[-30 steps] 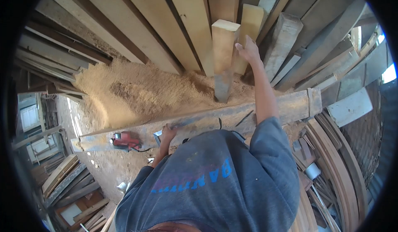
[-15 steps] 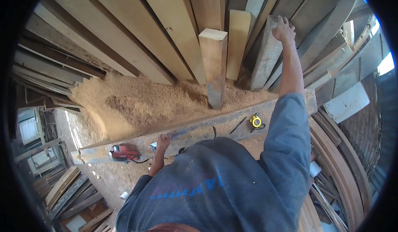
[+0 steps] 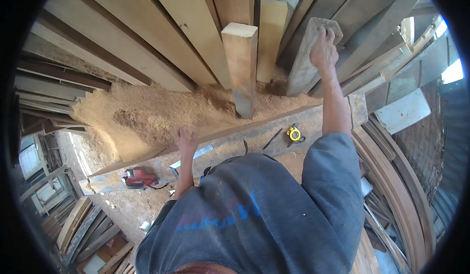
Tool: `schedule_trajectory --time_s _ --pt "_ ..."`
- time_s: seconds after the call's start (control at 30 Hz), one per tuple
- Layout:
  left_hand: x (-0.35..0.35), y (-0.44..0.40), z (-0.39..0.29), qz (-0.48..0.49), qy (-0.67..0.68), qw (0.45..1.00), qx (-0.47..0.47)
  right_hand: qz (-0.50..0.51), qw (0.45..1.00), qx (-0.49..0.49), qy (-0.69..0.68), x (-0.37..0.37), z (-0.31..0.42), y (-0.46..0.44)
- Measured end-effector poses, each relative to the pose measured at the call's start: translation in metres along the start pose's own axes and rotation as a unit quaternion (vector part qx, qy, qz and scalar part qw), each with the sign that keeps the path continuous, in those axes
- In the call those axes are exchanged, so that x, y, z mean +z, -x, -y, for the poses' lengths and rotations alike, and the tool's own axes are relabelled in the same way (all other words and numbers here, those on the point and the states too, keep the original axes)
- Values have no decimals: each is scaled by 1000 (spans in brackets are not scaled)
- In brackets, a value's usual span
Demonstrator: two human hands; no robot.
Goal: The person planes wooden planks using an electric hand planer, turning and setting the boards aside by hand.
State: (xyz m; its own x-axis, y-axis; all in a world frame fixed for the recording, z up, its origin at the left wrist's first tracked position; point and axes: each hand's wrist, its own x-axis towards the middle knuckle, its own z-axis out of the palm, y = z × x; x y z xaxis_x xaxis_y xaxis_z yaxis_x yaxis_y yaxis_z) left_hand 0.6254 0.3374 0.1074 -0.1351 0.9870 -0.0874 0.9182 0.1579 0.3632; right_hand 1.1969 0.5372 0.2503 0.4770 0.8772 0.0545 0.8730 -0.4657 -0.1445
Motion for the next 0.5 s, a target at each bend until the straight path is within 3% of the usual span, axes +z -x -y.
schedule_trajectory --time_s 0.1,0.2,0.27,0.37,0.47,0.5 --pt "-8 -43 -81 175 217 960 6 -47 997 -50 -24 -13 16 63" --pt "6 -65 -164 319 425 847 8 -14 999 -41 -32 -33 48 124" --pt "-8 -76 -222 393 471 788 -42 -1 996 -64 -60 -46 62 164" --pt "7 -86 -284 438 564 651 -258 0 989 -131 -62 -60 79 217" --pt "24 -96 -294 507 667 474 -272 153 942 -229 -191 -58 66 250" --pt "24 -96 -292 494 666 479 -287 245 920 -107 -285 -49 55 248"
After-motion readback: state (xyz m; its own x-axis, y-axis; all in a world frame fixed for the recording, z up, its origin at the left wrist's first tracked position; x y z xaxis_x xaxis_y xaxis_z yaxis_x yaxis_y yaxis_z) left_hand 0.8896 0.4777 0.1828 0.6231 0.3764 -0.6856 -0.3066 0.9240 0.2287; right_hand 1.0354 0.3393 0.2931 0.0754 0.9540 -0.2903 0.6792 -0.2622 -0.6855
